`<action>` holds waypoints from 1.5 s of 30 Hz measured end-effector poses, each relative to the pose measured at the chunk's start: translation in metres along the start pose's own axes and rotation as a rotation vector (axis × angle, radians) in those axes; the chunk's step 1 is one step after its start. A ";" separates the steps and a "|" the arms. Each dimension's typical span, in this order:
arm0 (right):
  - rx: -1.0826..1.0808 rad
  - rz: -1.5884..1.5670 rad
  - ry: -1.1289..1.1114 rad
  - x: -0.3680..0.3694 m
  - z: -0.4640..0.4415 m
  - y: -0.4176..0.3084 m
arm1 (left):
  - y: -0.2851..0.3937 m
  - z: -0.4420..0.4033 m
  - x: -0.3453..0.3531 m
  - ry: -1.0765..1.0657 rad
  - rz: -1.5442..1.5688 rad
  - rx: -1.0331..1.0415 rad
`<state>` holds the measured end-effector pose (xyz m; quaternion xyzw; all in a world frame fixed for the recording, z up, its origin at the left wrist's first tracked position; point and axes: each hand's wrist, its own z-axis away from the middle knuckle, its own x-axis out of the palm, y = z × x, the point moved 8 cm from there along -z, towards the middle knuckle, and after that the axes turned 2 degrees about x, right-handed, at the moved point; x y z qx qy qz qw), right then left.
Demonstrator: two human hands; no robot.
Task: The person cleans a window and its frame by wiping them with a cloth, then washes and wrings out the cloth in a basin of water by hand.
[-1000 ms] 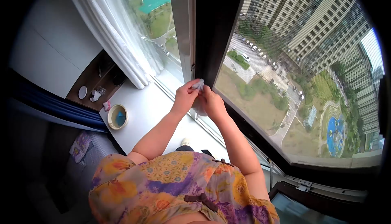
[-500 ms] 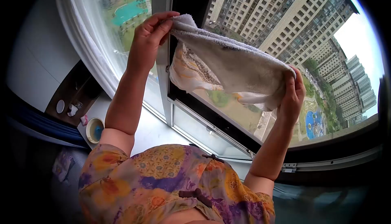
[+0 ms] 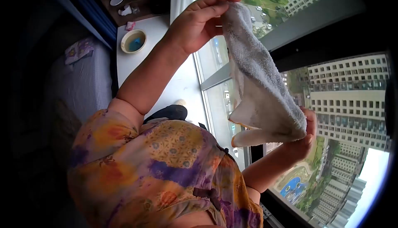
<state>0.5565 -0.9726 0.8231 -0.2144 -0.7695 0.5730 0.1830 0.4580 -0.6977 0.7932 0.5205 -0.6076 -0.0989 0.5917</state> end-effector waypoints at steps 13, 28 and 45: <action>0.455 -0.003 -0.541 0.338 -0.123 0.280 | 0.032 0.120 -0.195 0.259 -0.796 -0.063; 1.187 -0.983 -0.314 0.584 -0.301 0.486 | 0.055 0.190 -0.650 1.475 -0.799 -0.173; 1.209 -0.838 -0.367 0.658 -0.431 0.859 | -0.139 0.144 -1.042 1.407 0.322 -0.057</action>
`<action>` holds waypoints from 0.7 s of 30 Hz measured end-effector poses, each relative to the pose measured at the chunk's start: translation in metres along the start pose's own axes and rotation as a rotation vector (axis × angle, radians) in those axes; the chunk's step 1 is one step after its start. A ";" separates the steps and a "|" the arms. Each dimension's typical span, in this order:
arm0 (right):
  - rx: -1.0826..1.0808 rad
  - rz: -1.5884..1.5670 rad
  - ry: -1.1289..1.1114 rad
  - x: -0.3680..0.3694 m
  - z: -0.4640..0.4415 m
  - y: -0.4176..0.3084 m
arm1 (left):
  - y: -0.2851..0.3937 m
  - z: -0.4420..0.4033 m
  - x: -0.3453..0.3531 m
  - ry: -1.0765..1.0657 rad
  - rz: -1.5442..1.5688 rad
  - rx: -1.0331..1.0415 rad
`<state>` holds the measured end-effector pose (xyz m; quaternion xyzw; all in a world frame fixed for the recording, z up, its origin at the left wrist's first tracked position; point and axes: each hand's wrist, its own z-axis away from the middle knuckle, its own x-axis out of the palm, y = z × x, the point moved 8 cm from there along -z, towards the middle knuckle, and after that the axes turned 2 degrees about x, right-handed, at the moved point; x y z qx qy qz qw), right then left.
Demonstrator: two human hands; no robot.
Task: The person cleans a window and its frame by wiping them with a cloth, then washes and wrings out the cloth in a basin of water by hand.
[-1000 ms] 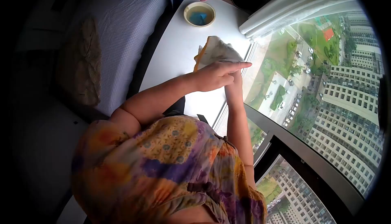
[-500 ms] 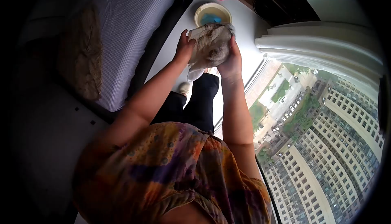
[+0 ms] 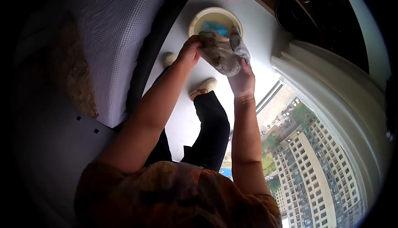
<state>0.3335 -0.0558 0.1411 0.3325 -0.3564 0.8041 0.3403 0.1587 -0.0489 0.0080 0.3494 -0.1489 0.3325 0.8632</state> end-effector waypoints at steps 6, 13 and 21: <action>0.078 0.646 0.526 -0.227 -0.127 0.035 | -0.060 -0.130 -0.086 0.203 -0.435 -0.178; -0.151 1.757 0.574 -0.285 -0.215 0.077 | -0.113 -0.227 -0.086 -0.058 -1.450 0.522; -0.039 1.915 0.736 -0.324 -0.249 0.078 | -0.145 -0.287 -0.094 -0.084 -1.452 0.395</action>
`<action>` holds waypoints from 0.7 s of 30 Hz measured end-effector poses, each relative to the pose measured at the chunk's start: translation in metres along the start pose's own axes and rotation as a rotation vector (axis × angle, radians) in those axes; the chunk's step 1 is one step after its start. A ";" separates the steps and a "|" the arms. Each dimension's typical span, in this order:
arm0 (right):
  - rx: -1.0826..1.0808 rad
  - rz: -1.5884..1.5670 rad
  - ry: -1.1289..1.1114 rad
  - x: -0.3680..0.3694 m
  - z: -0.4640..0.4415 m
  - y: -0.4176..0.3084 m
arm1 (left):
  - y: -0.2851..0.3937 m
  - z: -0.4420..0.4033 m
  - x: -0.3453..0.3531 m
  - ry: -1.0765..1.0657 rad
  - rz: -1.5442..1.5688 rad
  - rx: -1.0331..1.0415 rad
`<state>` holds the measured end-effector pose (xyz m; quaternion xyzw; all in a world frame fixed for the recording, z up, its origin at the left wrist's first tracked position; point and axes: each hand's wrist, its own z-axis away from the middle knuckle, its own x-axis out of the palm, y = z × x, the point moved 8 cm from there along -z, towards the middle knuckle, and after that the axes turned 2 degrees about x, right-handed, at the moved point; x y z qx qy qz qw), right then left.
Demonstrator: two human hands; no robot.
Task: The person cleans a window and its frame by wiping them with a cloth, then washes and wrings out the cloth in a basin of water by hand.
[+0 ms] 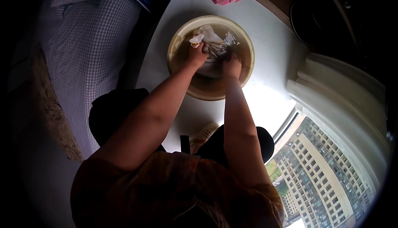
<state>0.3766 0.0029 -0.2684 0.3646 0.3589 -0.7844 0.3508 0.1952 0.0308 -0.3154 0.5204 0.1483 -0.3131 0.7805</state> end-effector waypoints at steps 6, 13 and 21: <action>-0.059 -0.527 0.129 -0.098 0.092 -0.079 | 0.056 0.091 -0.030 0.331 1.197 -0.727; -0.552 -0.569 0.130 -0.103 0.193 -0.158 | 0.083 0.075 -0.040 -0.410 1.666 -0.265; -0.254 -0.144 0.180 -0.058 0.050 -0.099 | 0.062 0.065 -0.029 0.124 1.596 -0.518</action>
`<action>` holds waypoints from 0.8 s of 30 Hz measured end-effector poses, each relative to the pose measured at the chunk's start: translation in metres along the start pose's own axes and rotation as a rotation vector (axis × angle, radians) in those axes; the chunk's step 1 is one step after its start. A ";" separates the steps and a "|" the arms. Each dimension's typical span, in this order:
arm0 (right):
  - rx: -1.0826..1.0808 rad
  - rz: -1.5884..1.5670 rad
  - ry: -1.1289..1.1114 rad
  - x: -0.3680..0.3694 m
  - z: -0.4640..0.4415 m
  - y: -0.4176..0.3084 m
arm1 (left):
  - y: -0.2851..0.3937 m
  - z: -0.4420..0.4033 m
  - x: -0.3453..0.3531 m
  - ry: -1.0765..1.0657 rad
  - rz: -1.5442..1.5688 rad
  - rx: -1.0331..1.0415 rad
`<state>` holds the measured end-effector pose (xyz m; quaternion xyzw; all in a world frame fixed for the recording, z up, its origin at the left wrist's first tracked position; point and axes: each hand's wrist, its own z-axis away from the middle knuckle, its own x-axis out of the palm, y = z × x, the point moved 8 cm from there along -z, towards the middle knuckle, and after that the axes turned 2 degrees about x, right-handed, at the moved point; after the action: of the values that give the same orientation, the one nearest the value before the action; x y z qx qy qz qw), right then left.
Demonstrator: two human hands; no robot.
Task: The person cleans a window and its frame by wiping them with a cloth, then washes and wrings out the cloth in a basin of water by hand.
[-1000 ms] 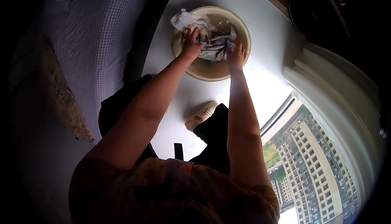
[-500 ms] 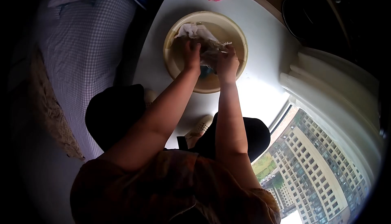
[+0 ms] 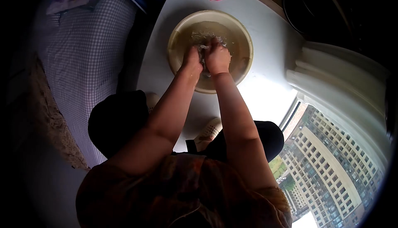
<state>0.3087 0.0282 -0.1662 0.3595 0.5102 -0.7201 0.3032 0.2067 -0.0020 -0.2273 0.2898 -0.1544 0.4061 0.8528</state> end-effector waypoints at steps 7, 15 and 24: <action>0.129 -0.088 0.164 0.034 -0.018 0.125 | 0.020 -0.033 -0.029 -0.078 -0.440 0.021; 0.137 -0.434 0.042 -0.024 0.039 -0.013 | 0.008 -0.027 -0.020 0.053 -0.461 -0.057; -0.154 -0.231 -0.094 -0.024 0.071 -0.087 | -0.015 -0.042 -0.006 -0.459 0.091 -0.126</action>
<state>0.2376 -0.0126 -0.0855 0.2398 0.5874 -0.7249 0.2684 0.2157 0.0127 -0.2686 0.3134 -0.3818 0.3571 0.7928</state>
